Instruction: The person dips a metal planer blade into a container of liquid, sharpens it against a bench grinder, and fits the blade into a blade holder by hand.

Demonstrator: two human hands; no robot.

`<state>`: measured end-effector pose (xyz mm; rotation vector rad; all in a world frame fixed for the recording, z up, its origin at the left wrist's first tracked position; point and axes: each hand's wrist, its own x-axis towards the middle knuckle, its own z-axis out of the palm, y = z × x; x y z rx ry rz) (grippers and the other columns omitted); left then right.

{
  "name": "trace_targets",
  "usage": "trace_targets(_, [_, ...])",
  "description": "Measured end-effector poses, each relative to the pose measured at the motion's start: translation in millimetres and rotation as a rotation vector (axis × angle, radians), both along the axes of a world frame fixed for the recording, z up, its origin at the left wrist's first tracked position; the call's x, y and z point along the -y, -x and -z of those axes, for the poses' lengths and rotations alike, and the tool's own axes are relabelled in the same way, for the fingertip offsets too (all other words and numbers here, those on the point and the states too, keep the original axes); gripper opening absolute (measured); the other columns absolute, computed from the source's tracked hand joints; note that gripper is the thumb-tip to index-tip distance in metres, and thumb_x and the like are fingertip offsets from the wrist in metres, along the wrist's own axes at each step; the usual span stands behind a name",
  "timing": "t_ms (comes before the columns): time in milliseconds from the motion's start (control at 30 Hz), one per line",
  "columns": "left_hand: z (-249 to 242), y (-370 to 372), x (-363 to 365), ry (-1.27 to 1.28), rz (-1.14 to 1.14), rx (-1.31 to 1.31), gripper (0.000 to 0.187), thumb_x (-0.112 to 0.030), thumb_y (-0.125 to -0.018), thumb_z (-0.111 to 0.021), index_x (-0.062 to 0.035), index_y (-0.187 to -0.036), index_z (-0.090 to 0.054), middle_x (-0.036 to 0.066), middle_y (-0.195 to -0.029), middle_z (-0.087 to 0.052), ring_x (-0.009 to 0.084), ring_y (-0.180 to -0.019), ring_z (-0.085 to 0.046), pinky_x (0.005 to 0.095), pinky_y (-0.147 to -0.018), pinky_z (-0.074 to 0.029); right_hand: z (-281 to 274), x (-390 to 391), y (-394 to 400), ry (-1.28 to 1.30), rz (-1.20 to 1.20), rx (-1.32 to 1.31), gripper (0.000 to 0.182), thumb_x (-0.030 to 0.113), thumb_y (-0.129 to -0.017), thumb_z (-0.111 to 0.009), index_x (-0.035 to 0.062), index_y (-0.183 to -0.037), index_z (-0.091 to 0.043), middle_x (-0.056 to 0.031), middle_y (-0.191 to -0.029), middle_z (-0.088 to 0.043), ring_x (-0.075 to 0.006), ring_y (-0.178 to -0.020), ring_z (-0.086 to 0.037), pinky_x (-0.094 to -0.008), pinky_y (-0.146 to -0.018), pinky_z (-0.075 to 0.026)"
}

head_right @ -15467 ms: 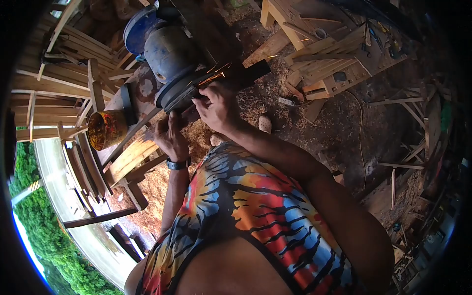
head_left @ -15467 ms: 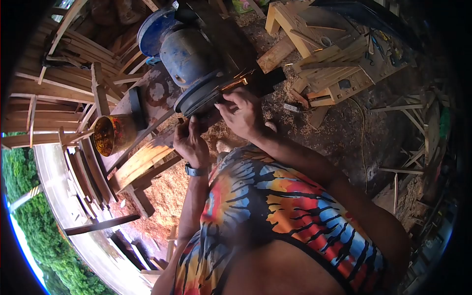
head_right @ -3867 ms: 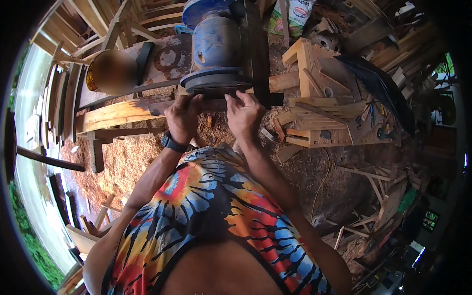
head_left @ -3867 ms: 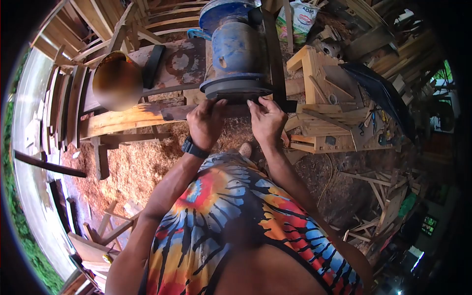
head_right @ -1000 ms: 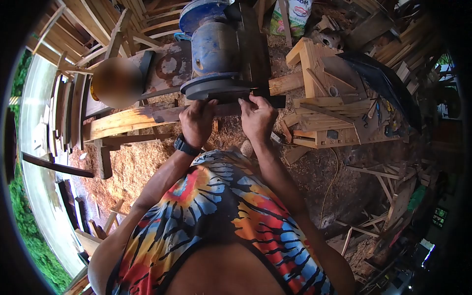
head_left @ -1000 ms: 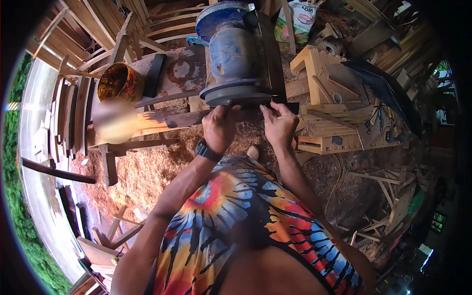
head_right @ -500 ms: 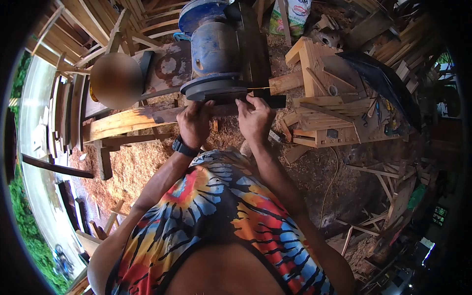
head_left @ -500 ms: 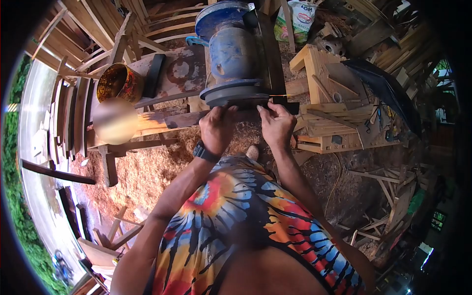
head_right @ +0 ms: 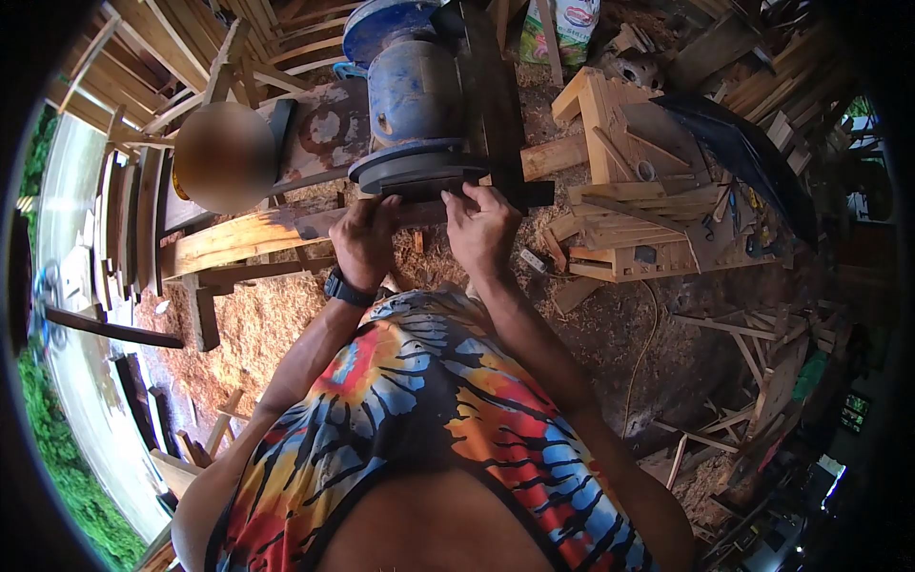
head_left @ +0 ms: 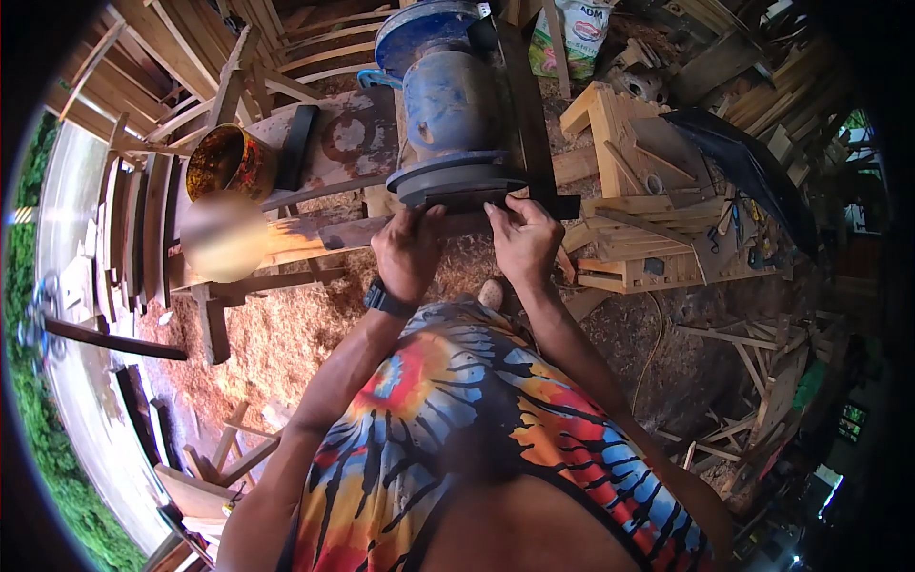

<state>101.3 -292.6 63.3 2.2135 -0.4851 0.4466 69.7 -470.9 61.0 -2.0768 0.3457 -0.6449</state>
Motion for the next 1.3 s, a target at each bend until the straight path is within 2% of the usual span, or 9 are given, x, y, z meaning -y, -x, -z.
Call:
trace_targets(67, [-3,0,-1,-0.010,-0.019,0.063,0.012,-0.013,-0.091,-0.077,-0.0057,-0.101,-0.076,0.013,-0.077,-0.071,0.0299,-0.064,-0.071,0.0389,-0.058,-0.056,0,-4,-1,-0.013,-0.005,0.016,0.024,0.007,-0.085,-0.085,-0.0102,-0.095,-0.072,-0.0158,-0.081,-0.075,-0.0190,-0.070,-0.075,-0.0308,-0.061,-0.058])
trace_targets(167, [3,3,0,0.280,-0.140,-0.270,0.014,-0.014,-0.092,-0.077,-0.0014,-0.097,-0.075,0.015,-0.073,-0.072,0.0242,-0.063,-0.072,0.0346,-0.058,-0.056,-7,-10,-2,0.012,-0.014,0.024,0.023,0.008,-0.085,-0.085,-0.0098,-0.095,-0.073,-0.0159,-0.081,-0.075,-0.0192,-0.070,-0.075,-0.0308,-0.061,-0.058])
trace_targets(367, [-19,8,6,0.423,-0.184,-0.443,0.018,-0.014,-0.092,-0.079,0.0029,-0.095,-0.074,0.016,-0.072,-0.073,0.0181,-0.063,-0.072,0.0336,-0.058,-0.055,-5,-10,-1,-0.020,-0.020,0.018,0.023,0.007,-0.085,-0.085,-0.0088,-0.096,-0.073,-0.0150,-0.081,-0.075,-0.0183,-0.070,-0.075,-0.0302,-0.060,-0.058])
trace_targets(467, [-1,5,9,0.370,-0.170,-0.286,0.018,-0.014,-0.093,-0.079,0.0032,-0.095,-0.074,0.016,-0.071,-0.073,0.0158,-0.061,-0.070,0.0331,-0.058,-0.055,-2,-4,0,-0.014,-0.020,0.018,0.023,0.007,-0.086,-0.085,-0.0089,-0.097,-0.072,-0.0144,-0.081,-0.075,-0.0176,-0.070,-0.075,-0.0295,-0.061,-0.058])
trace_targets(533, [-3,6,13,0.427,-0.178,-0.362,0.018,-0.014,-0.093,-0.080,0.0030,-0.095,-0.074,0.016,-0.071,-0.073,0.0151,-0.060,-0.069,0.0331,-0.057,-0.054,-5,-1,0,0.004,-0.022,0.027,0.024,0.009,-0.086,-0.084,-0.0090,-0.097,-0.072,-0.0163,-0.081,-0.074,-0.0228,-0.069,-0.076,-0.0322,-0.060,-0.060])
trace_targets(767, [5,6,20,0.469,-0.190,-0.414,0.014,-0.011,-0.093,-0.079,0.0015,-0.099,-0.077,0.013,-0.075,-0.076,0.0107,-0.066,-0.071,0.0297,-0.060,-0.056,2,7,1,-0.021,0.007,0.006,0.025,0.010,-0.087,-0.085,-0.0085,-0.098,-0.073,-0.0155,-0.082,-0.075,-0.0206,-0.071,-0.076,-0.0308,-0.063,-0.059])
trace_targets(833, [7,6,22,0.480,-0.190,-0.450,0.014,-0.011,-0.093,-0.079,0.0018,-0.098,-0.077,0.012,-0.075,-0.076,0.0104,-0.065,-0.070,0.0296,-0.060,-0.056,-2,8,2,0.012,0.011,-0.004,0.026,0.011,-0.088,-0.085,-0.0085,-0.100,-0.073,-0.0145,-0.080,-0.077,-0.0163,-0.071,-0.075,-0.0287,-0.063,-0.058])
trace_targets(1133, [2,5,30,0.475,-0.152,-0.326,0.020,-0.013,-0.089,-0.084,0.0026,-0.086,-0.072,0.019,-0.068,-0.071,0.0172,-0.056,-0.069,0.0338,-0.054,-0.052,4,16,3,-0.014,0.056,-0.017,0.025,0.013,-0.085,-0.086,-0.0066,-0.096,-0.074,-0.0156,-0.082,-0.074,-0.0190,-0.068,-0.073,-0.0311,-0.061,-0.057])
trace_targets(1300, [7,4,34,0.470,-0.130,-0.351,0.020,-0.014,-0.089,-0.083,0.0018,-0.085,-0.071,0.020,-0.072,-0.071,0.0234,-0.060,-0.072,0.0359,-0.056,-0.053,0,20,5,0.031,0.066,-0.094,0.029,0.014,-0.089,-0.084,-0.0089,-0.104,-0.074,-0.0149,-0.082,-0.078,-0.0166,-0.074,-0.076,-0.0292,-0.069,-0.059])
